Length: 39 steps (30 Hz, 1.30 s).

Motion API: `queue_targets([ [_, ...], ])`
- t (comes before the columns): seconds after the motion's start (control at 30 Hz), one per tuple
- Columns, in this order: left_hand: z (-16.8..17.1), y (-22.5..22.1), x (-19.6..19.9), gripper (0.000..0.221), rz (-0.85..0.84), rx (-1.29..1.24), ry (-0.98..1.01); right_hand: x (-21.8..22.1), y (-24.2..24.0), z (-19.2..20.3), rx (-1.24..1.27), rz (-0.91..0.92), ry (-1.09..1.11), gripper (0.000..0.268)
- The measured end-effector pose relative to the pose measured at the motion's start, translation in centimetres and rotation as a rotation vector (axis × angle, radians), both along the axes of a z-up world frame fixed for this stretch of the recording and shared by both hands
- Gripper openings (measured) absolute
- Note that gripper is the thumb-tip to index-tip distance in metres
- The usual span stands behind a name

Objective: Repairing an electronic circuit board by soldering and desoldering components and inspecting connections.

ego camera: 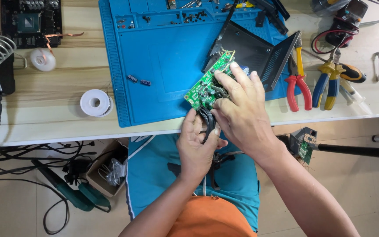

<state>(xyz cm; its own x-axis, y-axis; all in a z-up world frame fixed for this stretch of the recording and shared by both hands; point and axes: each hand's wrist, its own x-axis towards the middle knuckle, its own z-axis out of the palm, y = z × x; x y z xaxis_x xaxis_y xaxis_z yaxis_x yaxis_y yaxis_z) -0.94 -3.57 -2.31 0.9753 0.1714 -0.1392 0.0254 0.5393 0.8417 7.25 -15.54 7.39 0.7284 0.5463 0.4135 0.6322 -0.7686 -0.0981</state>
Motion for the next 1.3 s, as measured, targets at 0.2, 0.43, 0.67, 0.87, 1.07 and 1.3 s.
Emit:
queue_targets([
  [0.2, -0.2, 0.0, 0.2, 0.089, -0.008, 0.034, -0.017, 0.1, -0.4, -0.5, 0.059, -0.004, 0.048, 0.015],
  [0.43, -0.4, 0.1, 0.2, 0.09, -0.005, 0.044, -0.025, 0.2, -0.6, -1.0, 0.082, -0.001, 0.032, 0.014],
  [0.67, -0.8, 0.1, 0.1, 0.09, -0.012, 0.076, -0.04, 0.4, -0.4, -0.4, 0.036, 0.032, 0.01, 0.014],
  [0.87, -0.6, 0.2, 0.1, 0.089, -0.013, 0.088, -0.062, 0.7, -0.5, -0.4, 0.094, 0.03, 0.068, 0.013],
  [1.07, -0.7, 0.3, 0.2, 0.089, -0.025, 0.111, -0.091, 0.5, -1.0, -1.6, 0.091, -0.01, 0.059, 0.014],
  [1.3, -1.8, 0.2, 0.1, 0.089, -0.006, 0.148, -0.107, 0.0, -0.9, -3.3, 0.246, -0.021, -0.038, 0.014],
])
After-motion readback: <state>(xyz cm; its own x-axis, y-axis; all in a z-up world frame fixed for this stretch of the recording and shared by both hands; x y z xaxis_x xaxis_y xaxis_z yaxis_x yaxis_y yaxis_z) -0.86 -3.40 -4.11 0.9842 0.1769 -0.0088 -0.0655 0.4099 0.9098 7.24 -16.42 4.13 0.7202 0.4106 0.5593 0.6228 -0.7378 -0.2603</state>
